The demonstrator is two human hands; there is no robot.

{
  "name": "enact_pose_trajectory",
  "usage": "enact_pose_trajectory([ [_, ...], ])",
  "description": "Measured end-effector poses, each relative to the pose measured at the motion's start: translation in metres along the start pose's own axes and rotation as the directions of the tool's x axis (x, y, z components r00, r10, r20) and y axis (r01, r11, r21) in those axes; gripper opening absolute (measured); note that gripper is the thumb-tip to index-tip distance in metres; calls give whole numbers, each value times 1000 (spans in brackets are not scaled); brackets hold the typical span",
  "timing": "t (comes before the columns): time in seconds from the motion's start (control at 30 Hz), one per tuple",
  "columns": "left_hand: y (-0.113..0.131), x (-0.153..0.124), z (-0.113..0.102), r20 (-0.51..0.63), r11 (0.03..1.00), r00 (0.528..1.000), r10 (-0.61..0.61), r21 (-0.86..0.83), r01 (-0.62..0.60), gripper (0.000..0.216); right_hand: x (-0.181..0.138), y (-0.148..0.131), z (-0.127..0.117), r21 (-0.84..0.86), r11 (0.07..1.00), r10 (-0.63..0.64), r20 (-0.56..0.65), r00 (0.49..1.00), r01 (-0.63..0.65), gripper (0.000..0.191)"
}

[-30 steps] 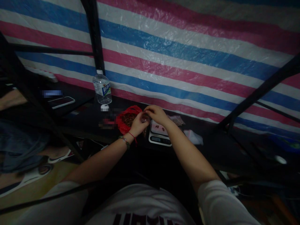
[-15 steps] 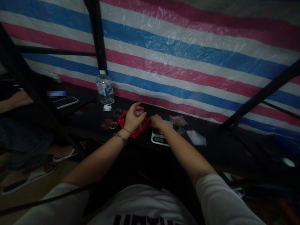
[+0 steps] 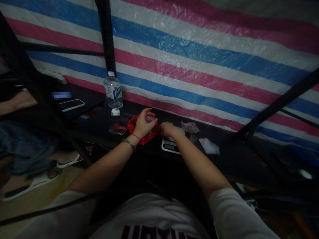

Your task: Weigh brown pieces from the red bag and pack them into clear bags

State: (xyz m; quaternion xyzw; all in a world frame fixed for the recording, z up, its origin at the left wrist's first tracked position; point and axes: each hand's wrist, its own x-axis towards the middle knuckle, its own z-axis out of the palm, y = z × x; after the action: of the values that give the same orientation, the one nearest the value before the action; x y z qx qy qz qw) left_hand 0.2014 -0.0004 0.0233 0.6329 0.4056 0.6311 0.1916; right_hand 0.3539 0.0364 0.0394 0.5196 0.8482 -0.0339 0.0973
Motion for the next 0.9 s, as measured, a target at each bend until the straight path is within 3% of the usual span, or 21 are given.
enact_pose_trajectory([
  [0.23,-3,-1,1,14,1000,1000,10,-12,-10,55,-12,-7,3,7,1000,18,-66,998,-18,28],
  [0.47,-6,0,2,-31,996,998,-55,-74,52,48,-12,-9,3,47,995,91,-26,995,-90,25],
  [0.73,-7,0,3,-35,999,999,2,-50,-4,45,-2,-19,10,-17,992,126,18,992,-126,32],
  [0.9,-9,-4,5,26,1000,999,31,-6,-30,48,-11,-8,-7,-58,991,117,-6,993,-117,29],
])
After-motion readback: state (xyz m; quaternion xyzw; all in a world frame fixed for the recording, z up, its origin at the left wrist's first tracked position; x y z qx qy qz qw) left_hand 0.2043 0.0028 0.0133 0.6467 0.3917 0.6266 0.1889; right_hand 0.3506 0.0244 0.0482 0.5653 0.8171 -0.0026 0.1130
